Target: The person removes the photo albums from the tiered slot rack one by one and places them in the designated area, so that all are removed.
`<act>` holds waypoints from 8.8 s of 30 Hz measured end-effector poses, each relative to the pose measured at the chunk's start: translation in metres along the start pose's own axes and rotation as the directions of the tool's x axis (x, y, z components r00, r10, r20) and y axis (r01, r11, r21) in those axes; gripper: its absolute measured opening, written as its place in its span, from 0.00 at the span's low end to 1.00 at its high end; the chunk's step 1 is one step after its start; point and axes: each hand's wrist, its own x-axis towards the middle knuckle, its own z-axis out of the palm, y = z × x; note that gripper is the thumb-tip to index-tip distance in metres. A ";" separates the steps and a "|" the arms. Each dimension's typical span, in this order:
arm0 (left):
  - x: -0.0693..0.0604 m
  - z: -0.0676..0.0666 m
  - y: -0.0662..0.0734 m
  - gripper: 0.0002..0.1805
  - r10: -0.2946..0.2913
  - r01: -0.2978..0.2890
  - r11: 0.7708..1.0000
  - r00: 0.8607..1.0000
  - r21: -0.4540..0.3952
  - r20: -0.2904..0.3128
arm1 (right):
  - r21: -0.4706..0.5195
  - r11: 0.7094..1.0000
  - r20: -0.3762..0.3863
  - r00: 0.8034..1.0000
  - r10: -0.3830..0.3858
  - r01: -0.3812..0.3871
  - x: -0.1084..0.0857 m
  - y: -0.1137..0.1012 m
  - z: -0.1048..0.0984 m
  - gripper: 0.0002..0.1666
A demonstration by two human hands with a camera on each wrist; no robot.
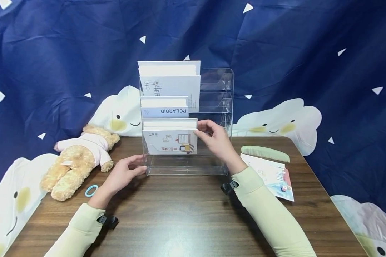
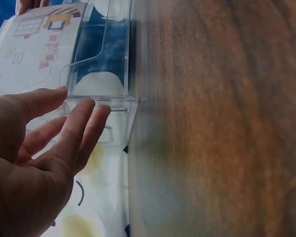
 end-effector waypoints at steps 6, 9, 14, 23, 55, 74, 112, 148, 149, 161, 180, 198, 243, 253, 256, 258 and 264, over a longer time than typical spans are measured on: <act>0.000 -0.001 0.001 0.29 -0.010 0.010 1.000 1.000 -0.003 0.005 | -0.024 1.000 -0.006 1.000 -0.006 0.006 -0.001 -0.003 0.002 0.18; 0.000 -0.001 0.001 0.29 -0.011 0.011 1.000 1.000 -0.004 0.005 | -0.036 0.999 -0.011 1.000 -0.023 0.023 -0.001 -0.006 0.002 0.17; -0.001 -0.001 0.003 0.29 -0.015 0.015 1.000 1.000 -0.006 0.006 | -0.067 0.997 -0.015 0.999 -0.043 0.042 -0.003 -0.010 0.002 0.16; -0.001 0.000 0.001 0.29 -0.017 0.017 1.000 1.000 -0.018 0.012 | -0.074 0.997 -0.057 0.998 -0.041 0.037 -0.006 -0.011 0.000 0.17; -0.001 -0.001 -0.001 0.29 -0.010 0.010 1.000 1.000 -0.008 0.002 | 0.028 0.998 -0.156 0.986 -0.054 0.059 -0.018 -0.021 -0.019 0.16; -0.001 -0.001 0.000 0.29 -0.008 0.008 1.000 1.000 0.010 -0.001 | -0.032 0.999 -0.113 0.994 -0.010 0.006 -0.046 -0.036 -0.022 0.17; -0.002 0.000 0.000 0.29 -0.005 0.005 1.000 1.000 0.005 0.003 | -0.008 0.999 -0.073 0.996 0.049 -0.050 -0.082 -0.022 0.005 0.14; 0.000 0.000 0.002 0.26 -0.029 0.029 1.000 1.000 0.005 0.009 | -0.075 0.993 0.078 0.993 0.092 -0.087 -0.119 -0.008 0.029 0.11; 0.000 0.000 0.002 0.26 -0.034 0.034 0.999 0.999 0.004 0.012 | -0.081 0.993 0.081 0.993 0.088 -0.081 -0.120 -0.008 0.029 0.11; -0.002 0.000 0.000 0.30 -0.048 0.049 0.999 0.998 -0.013 0.039 | -0.036 0.991 0.139 0.982 0.129 -0.125 -0.133 0.000 0.038 0.10; -0.002 -0.001 0.000 0.29 -0.023 0.024 1.000 1.000 -0.017 0.012 | -0.062 0.983 0.168 0.969 0.183 -0.175 -0.136 0.003 0.042 0.20; -0.002 0.000 -0.001 0.27 -0.009 0.010 0.999 1.000 -0.036 0.026 | 0.013 0.986 0.175 0.971 0.162 -0.166 -0.138 0.008 0.047 0.35; -0.002 -0.001 0.000 0.29 -0.016 0.016 1.000 1.000 -0.010 0.023 | -0.072 0.974 0.368 0.902 0.225 -0.214 -0.124 0.025 0.045 0.36; -0.004 -0.002 0.002 0.30 -0.036 0.038 0.998 0.998 -0.052 0.048 | -0.013 0.963 0.410 0.877 0.249 -0.268 -0.121 0.031 0.054 0.36; -0.004 -0.002 0.002 0.30 -0.037 0.040 0.997 0.998 -0.060 0.050 | -0.013 0.960 0.415 0.872 0.260 -0.280 -0.121 0.031 0.056 0.36; -0.004 -0.002 0.001 0.30 -0.036 0.039 0.997 0.998 -0.060 0.049 | -0.007 0.960 0.418 0.871 0.257 -0.279 -0.121 0.030 0.057 0.36; -0.003 -0.001 0.000 0.30 -0.028 0.032 0.997 0.998 -0.066 0.050 | 0.021 0.948 0.430 0.859 0.279 -0.318 -0.121 0.031 0.059 0.36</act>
